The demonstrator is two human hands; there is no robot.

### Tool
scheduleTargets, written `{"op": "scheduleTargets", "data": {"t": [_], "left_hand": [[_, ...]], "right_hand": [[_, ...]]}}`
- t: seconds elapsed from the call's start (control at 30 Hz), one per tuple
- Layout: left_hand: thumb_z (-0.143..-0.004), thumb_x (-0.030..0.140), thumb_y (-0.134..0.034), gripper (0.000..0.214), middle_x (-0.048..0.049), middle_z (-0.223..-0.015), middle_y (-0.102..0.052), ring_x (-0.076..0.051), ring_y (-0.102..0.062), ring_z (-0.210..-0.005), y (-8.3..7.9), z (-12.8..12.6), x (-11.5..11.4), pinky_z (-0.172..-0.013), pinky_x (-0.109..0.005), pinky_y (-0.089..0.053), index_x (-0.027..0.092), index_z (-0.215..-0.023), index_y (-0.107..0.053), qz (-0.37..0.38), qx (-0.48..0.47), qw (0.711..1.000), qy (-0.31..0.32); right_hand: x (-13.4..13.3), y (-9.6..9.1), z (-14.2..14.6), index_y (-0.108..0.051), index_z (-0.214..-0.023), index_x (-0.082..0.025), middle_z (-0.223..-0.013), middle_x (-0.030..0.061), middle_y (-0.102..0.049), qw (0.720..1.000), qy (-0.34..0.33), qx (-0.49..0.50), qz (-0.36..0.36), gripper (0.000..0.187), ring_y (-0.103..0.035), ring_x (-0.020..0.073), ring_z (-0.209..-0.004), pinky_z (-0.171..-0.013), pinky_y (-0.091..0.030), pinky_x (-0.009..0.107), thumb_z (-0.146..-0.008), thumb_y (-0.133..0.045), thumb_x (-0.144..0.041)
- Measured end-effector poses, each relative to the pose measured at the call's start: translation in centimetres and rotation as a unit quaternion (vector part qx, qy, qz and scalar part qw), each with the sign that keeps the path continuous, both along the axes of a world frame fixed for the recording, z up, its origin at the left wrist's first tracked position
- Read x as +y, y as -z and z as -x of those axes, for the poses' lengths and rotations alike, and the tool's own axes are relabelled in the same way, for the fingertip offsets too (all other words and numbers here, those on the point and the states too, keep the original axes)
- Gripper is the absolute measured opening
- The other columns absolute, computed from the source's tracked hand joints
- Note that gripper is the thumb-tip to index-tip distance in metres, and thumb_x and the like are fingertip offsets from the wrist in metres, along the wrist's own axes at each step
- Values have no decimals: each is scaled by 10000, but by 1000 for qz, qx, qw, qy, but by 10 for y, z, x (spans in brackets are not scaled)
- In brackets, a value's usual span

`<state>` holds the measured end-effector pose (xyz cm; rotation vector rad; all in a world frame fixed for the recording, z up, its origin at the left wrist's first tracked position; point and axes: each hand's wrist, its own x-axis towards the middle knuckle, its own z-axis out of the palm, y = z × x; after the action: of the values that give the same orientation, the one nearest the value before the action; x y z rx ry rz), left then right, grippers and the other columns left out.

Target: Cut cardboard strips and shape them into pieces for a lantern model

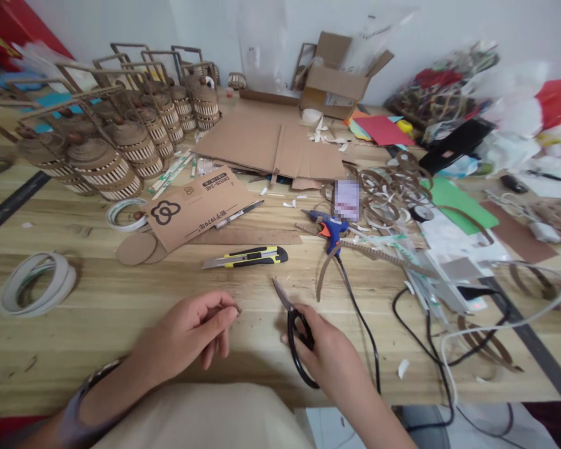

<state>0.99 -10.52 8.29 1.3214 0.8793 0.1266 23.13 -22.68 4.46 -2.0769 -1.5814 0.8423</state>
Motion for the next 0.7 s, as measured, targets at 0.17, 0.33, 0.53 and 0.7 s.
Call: {"op": "scheduleTargets", "data": {"t": [0.17, 0.33, 0.53, 0.7], "left_hand": [[-981, 427, -342, 332, 45, -542, -561, -122, -485, -459, -7, 0, -3, -503, -236, -356, 217, -847, -562, -175, 44, 983, 47], [-989, 422, -303, 416, 13, -572, -570, -180, -572, -626, -19, -5, -8, -662, -296, -382, 223, -669, -477, -283, 92, 949, 102], [-1011, 398, -337, 391, -10, -726, -664, -183, -610, -710, -20, 7, -9, -645, -278, -368, 211, -760, -571, -279, 75, 944, 160], [-1025, 347, -342, 385, -45, -775, -680, -207, -623, -754, -13, 17, -12, -665, -298, -382, 191, -814, -624, -340, 99, 920, 169]], "right_hand": [[-7, 2, -13, -561, -1307, -215, -1035, 109, -734, 969, 1, -236, -79, 407, -728, 273, -843, -676, -580, 383, -911, -499, -292], [14, -29, 20, -597, -1238, -215, -1055, 99, -712, 962, -83, -148, -215, 311, -697, 227, -935, -784, -584, 348, -946, -542, -307], [31, -47, 41, -630, -852, -222, -778, 18, -654, 939, -163, -16, -303, 143, -639, 148, -763, -681, -514, 263, -929, -528, -157], [28, -41, 33, -613, -961, -223, -860, 37, -687, 952, -148, -22, -265, 58, -667, 167, -819, -704, -537, 277, -916, -576, -228]]}}
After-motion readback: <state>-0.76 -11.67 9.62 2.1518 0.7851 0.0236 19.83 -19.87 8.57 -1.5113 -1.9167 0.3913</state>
